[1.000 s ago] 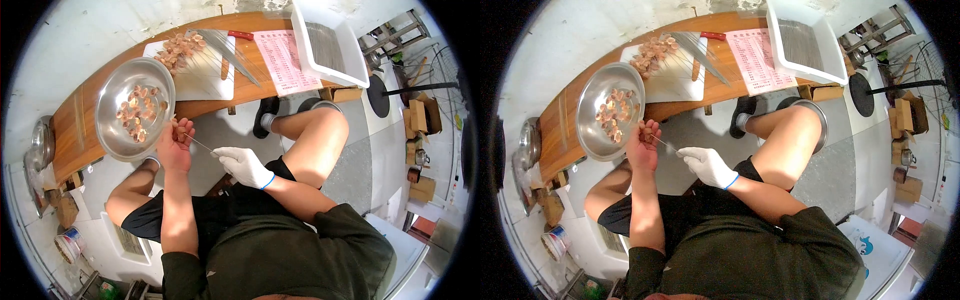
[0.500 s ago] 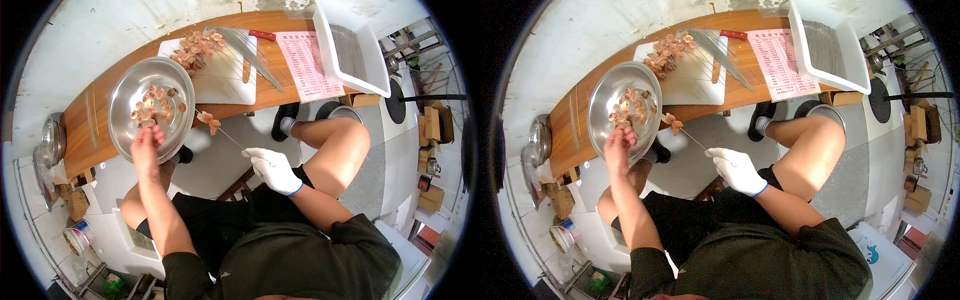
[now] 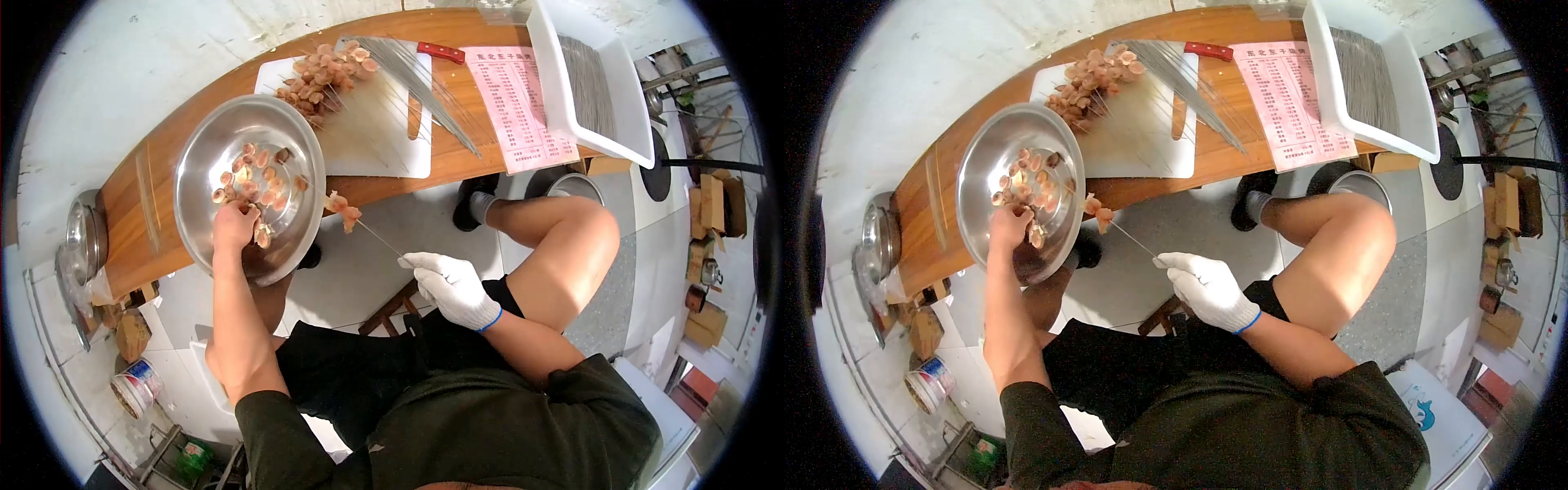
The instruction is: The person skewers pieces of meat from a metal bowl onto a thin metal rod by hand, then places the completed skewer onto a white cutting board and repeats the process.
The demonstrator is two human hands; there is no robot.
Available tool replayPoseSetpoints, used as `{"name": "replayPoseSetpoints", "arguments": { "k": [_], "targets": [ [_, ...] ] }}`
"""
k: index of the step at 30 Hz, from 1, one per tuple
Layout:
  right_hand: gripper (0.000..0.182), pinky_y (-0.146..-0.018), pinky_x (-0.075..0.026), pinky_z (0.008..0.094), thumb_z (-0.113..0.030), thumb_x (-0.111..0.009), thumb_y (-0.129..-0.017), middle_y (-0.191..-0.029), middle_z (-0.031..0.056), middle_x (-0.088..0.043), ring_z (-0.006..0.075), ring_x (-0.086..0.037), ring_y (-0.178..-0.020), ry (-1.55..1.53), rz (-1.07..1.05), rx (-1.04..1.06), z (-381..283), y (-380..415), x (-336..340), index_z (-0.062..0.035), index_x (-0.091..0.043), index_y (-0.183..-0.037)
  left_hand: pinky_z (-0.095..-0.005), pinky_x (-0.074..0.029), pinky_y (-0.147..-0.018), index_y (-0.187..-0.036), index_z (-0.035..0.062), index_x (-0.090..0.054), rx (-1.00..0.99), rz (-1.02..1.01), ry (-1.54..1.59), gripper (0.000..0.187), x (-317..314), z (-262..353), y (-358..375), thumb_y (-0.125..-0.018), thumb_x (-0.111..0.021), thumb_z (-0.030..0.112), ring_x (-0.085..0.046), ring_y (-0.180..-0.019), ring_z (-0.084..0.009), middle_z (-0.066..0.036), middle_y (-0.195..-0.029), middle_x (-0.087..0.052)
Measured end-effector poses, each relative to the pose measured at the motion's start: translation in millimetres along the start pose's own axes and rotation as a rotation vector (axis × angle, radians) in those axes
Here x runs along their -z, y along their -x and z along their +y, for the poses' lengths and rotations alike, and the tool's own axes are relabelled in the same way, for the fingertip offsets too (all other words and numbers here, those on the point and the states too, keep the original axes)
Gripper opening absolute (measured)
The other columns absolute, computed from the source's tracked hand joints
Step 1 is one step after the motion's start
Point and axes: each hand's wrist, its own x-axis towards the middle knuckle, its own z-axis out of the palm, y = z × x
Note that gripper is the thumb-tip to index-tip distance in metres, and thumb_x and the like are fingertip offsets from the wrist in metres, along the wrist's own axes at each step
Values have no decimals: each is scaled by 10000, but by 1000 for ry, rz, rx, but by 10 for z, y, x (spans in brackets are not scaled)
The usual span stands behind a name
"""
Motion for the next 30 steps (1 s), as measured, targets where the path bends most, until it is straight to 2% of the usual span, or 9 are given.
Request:
{"name": "replayPoseSetpoints", "arguments": {
  "k": [1,4,7,10,13,16,19,23,30],
  "targets": [
    [305,-551,-397,204,-70,-513,-970,-739,-23,-550,40,-438,-623,25,-5,-3,-25,1,3,33,-593,-1246,-394,-508,-791,-925,19,-707,-48,49,-19,283,-25,4,1,-783,-653,258,-663,-879,-340,-200,-902,-694],
    [306,-557,-398,201,-73,-514,-971,-731,-30,-543,38,-440,-631,65,-11,-8,-78,18,-13,32,-592,-1248,-387,-505,-782,-907,-16,-691,-40,-3,132,298,-41,-12,-18,-814,-646,263,-667,-867,-333,-216,-865,-687],
    [306,-561,-403,203,-75,-516,-971,-729,-30,-539,38,-442,-634,59,-10,-17,-53,2,-9,31,-593,-1247,-388,-504,-770,-930,-51,-672,-78,60,290,315,-20,-116,20,-858,-625,252,-672,-837,-327,-222,-848,-685],
    [307,-570,-411,205,-80,-518,-971,-737,-28,-540,39,-443,-639,75,-22,-55,-59,-9,-10,31,-595,-1246,-384,-506,-751,-983,-65,-659,-127,-18,147,316,149,-25,160,-896,-599,233,-661,-779,-305,-207,-828,-682],
    [308,-579,-419,211,-87,-518,-971,-739,-27,-540,44,-447,-641,89,-19,-57,-84,-4,-35,30,-597,-1245,-378,-506,-715,-1007,-62,-651,-226,88,161,297,54,-200,95,-898,-598,209,-637,-724,-254,-172,-804,-684],
    [307,-584,-427,218,-93,-520,-971,-738,-25,-545,51,-458,-643,102,-13,-64,-111,6,-44,31,-600,-1240,-327,-499,-670,-1008,-59,-646,-54,-16,419,255,77,-292,49,-928,-564,169,-615,-696,-188,-137,-821,-684],
    [299,-587,-430,222,-95,-523,-970,-743,-21,-553,54,-468,-649,128,-16,-59,-119,1,-53,32,-605,-1228,-274,-498,-662,-1057,-50,-627,13,-112,891,222,79,-344,29,-960,-511,113,-616,-718,-146,-113,-919,-683],
    [282,-587,-432,223,-88,-531,-968,-745,-18,-559,52,-472,-652,144,-30,-37,-97,-9,-76,32,-612,-1210,-275,-538,-709,-1156,-56,-570,-17,-187,1325,235,147,-289,132,-978,-488,75,-638,-819,-159,-139,-1055,-664],
    [275,-592,-430,219,-87,-530,-971,-750,-20,-559,47,-462,-649,145,-52,-46,-101,24,-97,31,-615,-1204,-298,-566,-828,-1183,-57,-562,-81,-219,1623,250,211,-236,280,-988,-490,81,-671,-942,-198,-182,-1118,-663]
  ]
}}
